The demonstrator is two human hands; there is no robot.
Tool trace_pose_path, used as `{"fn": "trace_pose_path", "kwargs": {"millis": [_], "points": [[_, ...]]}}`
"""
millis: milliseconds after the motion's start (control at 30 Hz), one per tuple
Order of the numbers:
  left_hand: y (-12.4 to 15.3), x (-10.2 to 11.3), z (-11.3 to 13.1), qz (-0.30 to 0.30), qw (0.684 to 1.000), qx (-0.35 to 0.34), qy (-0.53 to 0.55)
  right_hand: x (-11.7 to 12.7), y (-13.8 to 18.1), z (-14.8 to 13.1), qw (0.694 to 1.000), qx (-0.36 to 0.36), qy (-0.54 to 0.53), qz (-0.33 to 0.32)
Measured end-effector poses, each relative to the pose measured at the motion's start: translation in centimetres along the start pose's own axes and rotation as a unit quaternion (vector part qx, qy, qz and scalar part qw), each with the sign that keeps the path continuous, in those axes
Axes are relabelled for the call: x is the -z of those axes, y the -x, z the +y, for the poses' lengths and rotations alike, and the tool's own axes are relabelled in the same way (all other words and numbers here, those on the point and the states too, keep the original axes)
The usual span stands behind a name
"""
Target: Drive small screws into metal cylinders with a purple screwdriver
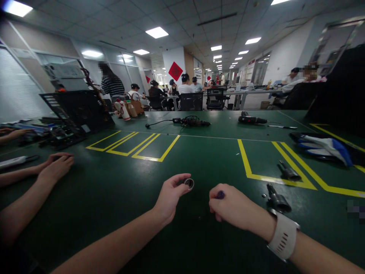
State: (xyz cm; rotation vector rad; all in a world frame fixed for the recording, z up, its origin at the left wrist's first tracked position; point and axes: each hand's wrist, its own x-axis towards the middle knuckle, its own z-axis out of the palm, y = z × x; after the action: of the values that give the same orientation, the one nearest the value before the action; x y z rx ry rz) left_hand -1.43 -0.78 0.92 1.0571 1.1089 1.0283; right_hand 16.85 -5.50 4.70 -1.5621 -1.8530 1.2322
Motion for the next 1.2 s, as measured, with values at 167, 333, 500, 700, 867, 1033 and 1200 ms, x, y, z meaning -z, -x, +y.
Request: {"fn": "trace_pose_path", "kwargs": {"millis": [167, 333, 500, 700, 867, 1033, 1200], "points": [[0.4, -0.4, 0.7, -0.012, 0.999, 0.035, 0.004, -1.9, 3.7, 1.1, 0.994, 0.029, 0.055, 0.092], [0.7, -0.5, 0.7, -0.033, 0.999, 0.040, -0.001, -4.6, 5.0, 2.9, 0.959, 0.178, 0.026, 0.219], [0.9, -0.5, 0.6, -0.048, 0.998, 0.037, -0.007, -4.4, 5.3, 3.1, 0.927, 0.253, 0.033, 0.274], [1.9, -1.4, 0.8, -0.086, 0.996, 0.028, -0.006, -4.4, 6.0, 2.1, 0.889, 0.318, 0.103, 0.313], [3.1, -2.3, 1.3, -0.097, 0.994, 0.044, -0.019, -5.1, 5.6, 2.3, 0.884, 0.317, 0.134, 0.318], [3.6, -2.3, 1.0, -0.118, 0.992, 0.020, -0.047, -5.3, 5.1, 2.7, 0.884, 0.323, 0.141, 0.308], [3.5, -2.1, 0.4, -0.133, 0.989, -0.019, -0.054, -5.3, 5.4, 1.9, 0.882, 0.316, 0.140, 0.319]]}}
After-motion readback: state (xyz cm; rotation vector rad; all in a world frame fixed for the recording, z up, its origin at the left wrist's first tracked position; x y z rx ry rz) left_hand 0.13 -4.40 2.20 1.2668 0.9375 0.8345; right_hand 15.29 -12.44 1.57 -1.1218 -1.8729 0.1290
